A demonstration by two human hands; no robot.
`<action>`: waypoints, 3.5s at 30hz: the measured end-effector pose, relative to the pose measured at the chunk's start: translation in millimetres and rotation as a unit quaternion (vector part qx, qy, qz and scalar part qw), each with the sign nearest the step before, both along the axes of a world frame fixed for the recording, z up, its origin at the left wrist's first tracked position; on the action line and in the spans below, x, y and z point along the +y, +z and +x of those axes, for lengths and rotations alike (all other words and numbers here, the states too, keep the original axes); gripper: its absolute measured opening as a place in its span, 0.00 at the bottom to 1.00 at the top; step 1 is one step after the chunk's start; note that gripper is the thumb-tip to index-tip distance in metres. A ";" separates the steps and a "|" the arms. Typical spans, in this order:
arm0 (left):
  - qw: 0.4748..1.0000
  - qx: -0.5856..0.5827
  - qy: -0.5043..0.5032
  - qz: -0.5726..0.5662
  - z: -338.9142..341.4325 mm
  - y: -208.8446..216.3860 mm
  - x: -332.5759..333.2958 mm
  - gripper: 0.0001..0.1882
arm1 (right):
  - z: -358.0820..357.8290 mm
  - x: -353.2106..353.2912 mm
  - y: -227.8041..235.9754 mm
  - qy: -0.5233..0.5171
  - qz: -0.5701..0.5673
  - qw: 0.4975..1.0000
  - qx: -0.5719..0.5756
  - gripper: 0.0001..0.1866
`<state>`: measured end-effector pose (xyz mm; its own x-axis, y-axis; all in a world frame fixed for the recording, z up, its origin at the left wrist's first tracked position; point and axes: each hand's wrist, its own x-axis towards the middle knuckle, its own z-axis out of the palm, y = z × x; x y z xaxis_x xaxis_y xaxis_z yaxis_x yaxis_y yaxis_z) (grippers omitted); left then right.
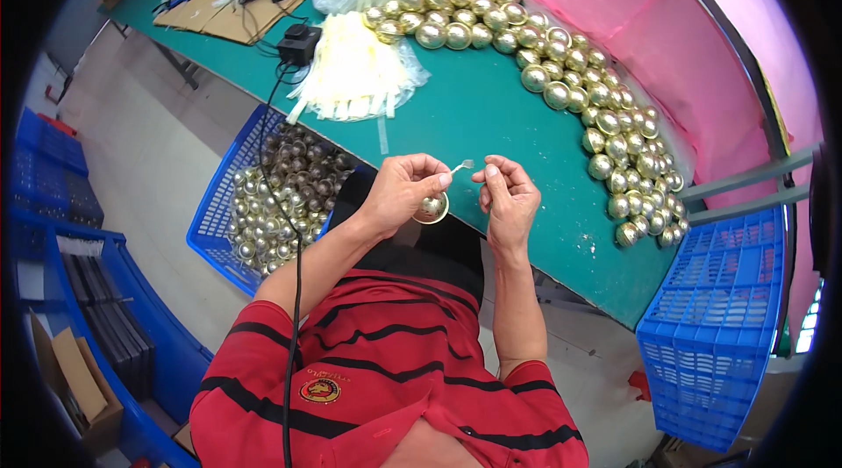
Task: Manually attaching hanging strings to gold-colored spherical ornaments.
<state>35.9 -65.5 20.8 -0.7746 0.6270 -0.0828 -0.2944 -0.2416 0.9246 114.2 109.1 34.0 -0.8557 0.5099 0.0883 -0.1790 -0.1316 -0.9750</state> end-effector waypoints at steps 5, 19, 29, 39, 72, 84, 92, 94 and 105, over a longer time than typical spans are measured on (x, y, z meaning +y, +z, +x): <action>0.994 0.005 0.108 0.005 -4.1 -10.7 -50.1 0.04 | -27.8 -21.9 -25.0 0.021 0.204 0.979 -0.011 0.09; 0.880 0.183 0.370 -0.237 -37.2 -90.6 -153.7 0.08 | -107.3 -92.9 -42.8 0.002 0.653 0.757 -0.026 0.04; 0.980 -0.161 0.077 0.091 -18.7 -33.7 -68.4 0.15 | -59.5 -75.7 -15.6 0.085 0.497 0.863 0.041 0.02; 0.982 -0.151 -0.009 0.112 -14.5 -22.5 -33.6 0.09 | 23.0 -47.0 -18.8 0.179 0.291 0.936 -0.085 0.04; 0.948 0.289 0.072 -0.110 3.1 4.7 3.0 0.06 | 11.6 -18.7 -9.8 0.138 0.124 0.980 -0.078 0.10; 0.999 0.037 0.017 -0.032 -2.2 -15.2 22.4 0.07 | 11.3 -23.5 -15.4 -0.072 0.309 0.948 -0.015 0.05; 1.000 0.009 0.007 -0.012 -9.7 -15.9 28.0 0.09 | -2.7 -15.1 -10.9 -0.096 0.465 0.872 0.119 0.07; 1.000 0.009 0.003 -0.013 -11.5 -15.8 30.3 0.09 | -3.1 -12.8 -8.2 -0.090 0.463 0.876 0.105 0.07; 0.833 0.459 0.242 -0.192 -114.4 2.0 75.7 0.12 | -18.6 24.6 -20.2 -0.104 0.318 0.943 0.001 0.02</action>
